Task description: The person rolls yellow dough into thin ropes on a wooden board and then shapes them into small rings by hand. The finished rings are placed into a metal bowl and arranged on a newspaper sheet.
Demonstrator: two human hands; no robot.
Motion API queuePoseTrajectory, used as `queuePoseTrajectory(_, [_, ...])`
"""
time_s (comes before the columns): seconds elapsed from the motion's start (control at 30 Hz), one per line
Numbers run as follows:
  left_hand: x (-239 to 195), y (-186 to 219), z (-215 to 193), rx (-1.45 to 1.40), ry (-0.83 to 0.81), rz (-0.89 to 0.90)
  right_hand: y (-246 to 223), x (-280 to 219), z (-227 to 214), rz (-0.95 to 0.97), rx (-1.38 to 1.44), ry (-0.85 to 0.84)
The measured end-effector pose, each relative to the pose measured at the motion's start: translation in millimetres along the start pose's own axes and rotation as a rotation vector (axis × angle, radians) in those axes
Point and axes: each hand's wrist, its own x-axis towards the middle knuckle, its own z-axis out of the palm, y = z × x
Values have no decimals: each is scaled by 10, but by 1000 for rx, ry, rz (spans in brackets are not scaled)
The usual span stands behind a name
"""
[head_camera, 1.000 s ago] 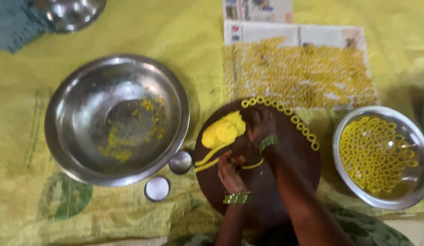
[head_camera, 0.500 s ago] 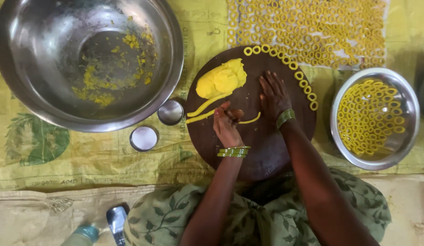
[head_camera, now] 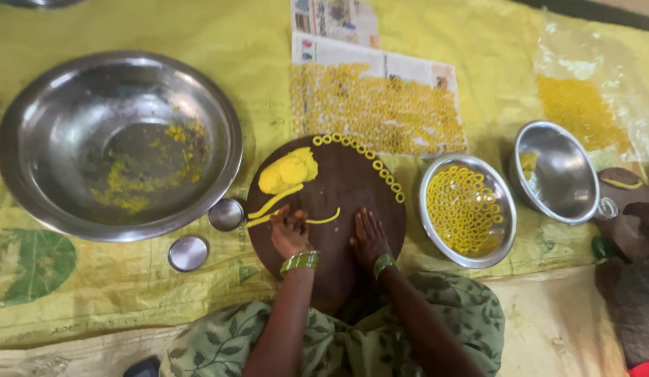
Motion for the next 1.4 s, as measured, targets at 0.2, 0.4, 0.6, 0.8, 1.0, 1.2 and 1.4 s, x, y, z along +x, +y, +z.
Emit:
queuePoseTrajectory(0.2, [-224, 261, -61, 43, -32, 100, -41, -420, -143, -36, 13, -80])
queuePoseTrajectory(0.4, [-100, 365, -266, 134, 22, 112, -159, -572, -168, -50, 110, 44])
queuePoseTrajectory(0.6, [-461, 377, -613, 381, -68, -146, -127, -669, -94, -113, 276, 105])
queuePoseTrajectory(0.8, [-1550, 857, -828, 662, -385, -41, -57, -614, 50, -121, 202, -4])
queuePoseTrajectory(1.0, [-2508, 1651, -491, 847, -531, 196, 61, -706, 81, -224, 167, 62])
queuePoseTrajectory(1.2, [-2115, 1631, 55, 910, -333, 429, 87, -858, 65, -221, 322, 245])
queuePoseTrajectory(1.4, [-1073, 1047, 221, 686, -589, 265, 24, -829, -178, -82, 393, 130])
